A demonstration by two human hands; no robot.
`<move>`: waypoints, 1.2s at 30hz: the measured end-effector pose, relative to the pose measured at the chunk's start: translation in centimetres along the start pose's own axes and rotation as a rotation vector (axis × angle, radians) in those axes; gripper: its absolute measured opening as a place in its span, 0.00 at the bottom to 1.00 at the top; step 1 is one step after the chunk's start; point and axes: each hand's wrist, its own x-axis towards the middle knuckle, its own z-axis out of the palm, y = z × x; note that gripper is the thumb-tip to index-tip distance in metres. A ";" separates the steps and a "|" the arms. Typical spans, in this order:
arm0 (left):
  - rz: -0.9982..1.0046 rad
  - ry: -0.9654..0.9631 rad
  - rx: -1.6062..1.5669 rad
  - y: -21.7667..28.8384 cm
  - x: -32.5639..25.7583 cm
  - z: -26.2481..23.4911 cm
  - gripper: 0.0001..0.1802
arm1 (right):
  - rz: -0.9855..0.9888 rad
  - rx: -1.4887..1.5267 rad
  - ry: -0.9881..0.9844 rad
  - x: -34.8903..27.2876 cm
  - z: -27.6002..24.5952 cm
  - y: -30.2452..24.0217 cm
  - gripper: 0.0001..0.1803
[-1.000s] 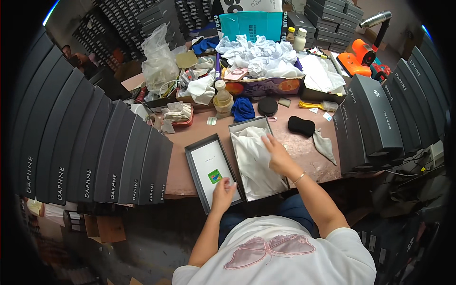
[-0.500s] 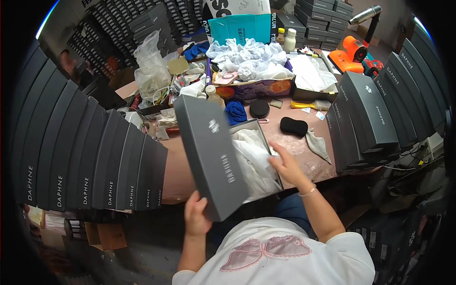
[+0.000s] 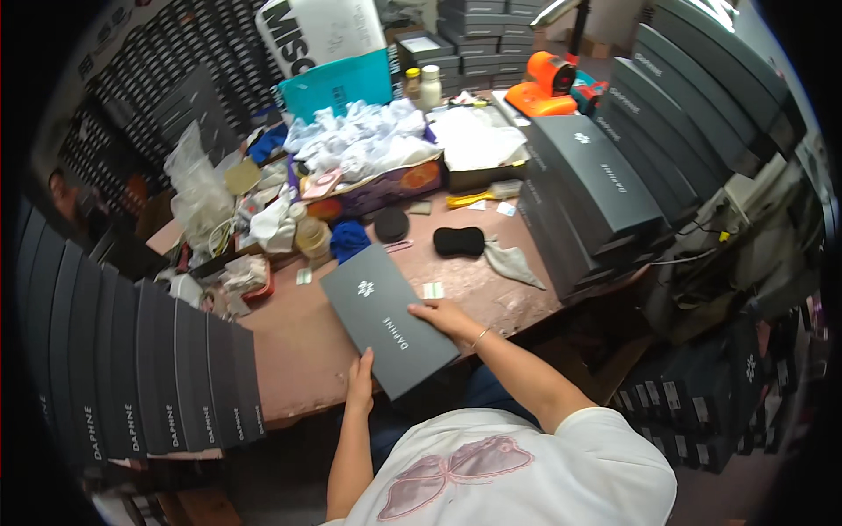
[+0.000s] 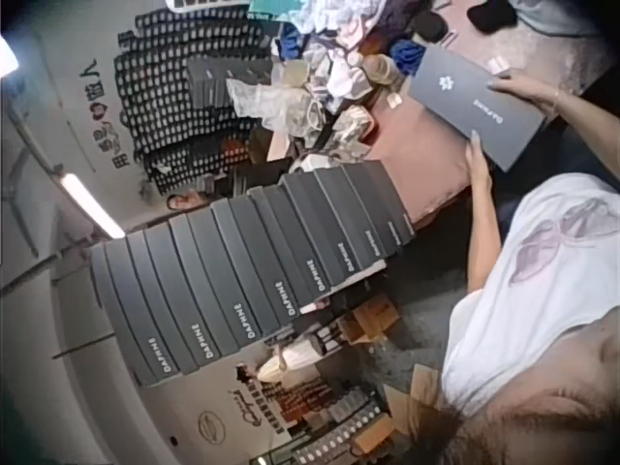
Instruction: Packing white high-heeled shoes into boxes using tissue paper and adding silica gel packets.
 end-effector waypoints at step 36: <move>0.674 -0.306 0.380 15.3 -14.4 -3.9 0.26 | -2.241 -1.636 0.842 -29.3 39.8 -58.2 0.45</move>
